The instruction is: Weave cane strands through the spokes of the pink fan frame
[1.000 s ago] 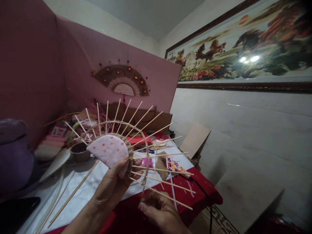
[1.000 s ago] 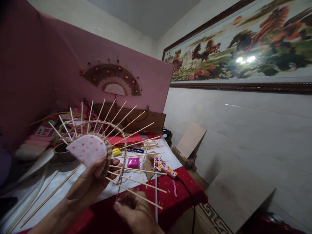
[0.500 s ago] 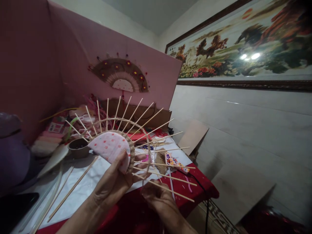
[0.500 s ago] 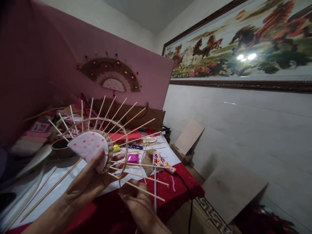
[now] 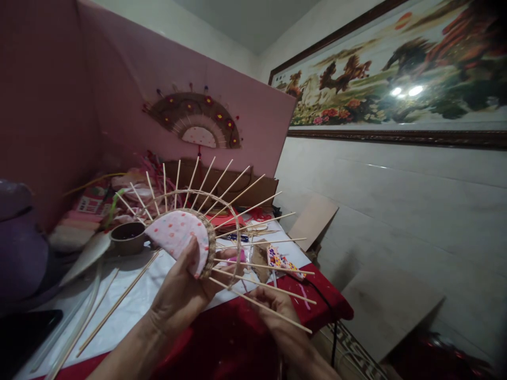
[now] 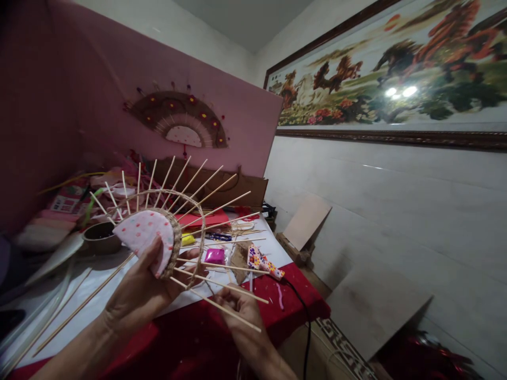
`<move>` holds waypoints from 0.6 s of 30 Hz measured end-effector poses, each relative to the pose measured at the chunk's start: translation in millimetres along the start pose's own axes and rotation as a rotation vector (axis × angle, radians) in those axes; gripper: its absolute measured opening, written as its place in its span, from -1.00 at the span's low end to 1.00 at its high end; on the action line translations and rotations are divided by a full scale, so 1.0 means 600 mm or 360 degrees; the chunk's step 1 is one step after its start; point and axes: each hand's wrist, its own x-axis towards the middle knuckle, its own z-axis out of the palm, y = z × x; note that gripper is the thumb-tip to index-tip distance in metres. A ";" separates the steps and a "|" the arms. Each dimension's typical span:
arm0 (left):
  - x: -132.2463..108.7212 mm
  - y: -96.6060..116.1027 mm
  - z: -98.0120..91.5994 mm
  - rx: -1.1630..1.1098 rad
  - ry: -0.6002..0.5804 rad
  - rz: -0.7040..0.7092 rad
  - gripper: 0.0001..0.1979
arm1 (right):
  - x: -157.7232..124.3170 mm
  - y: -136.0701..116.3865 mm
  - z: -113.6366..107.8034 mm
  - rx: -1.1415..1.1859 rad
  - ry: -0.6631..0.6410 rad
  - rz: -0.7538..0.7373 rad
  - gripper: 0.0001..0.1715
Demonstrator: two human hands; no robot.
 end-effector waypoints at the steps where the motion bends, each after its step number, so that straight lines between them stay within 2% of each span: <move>1: 0.000 0.000 0.001 0.0007 0.0005 0.0008 -0.60 | 0.003 0.001 -0.004 -0.0027 0.0001 -0.0021 -0.51; 10: 0.005 0.000 0.000 0.0009 -0.0036 0.0078 -0.59 | -0.027 -0.026 -0.015 -0.0109 0.0027 0.0005 -0.58; 14: 0.007 0.001 0.001 0.0047 0.0039 0.0162 -0.61 | -0.027 -0.045 -0.024 -0.0326 -0.0002 -0.0095 -0.56; 18: 0.009 0.006 0.001 0.0167 0.0047 0.0262 -0.65 | -0.018 -0.051 -0.051 -0.0394 0.0028 -0.0249 -0.56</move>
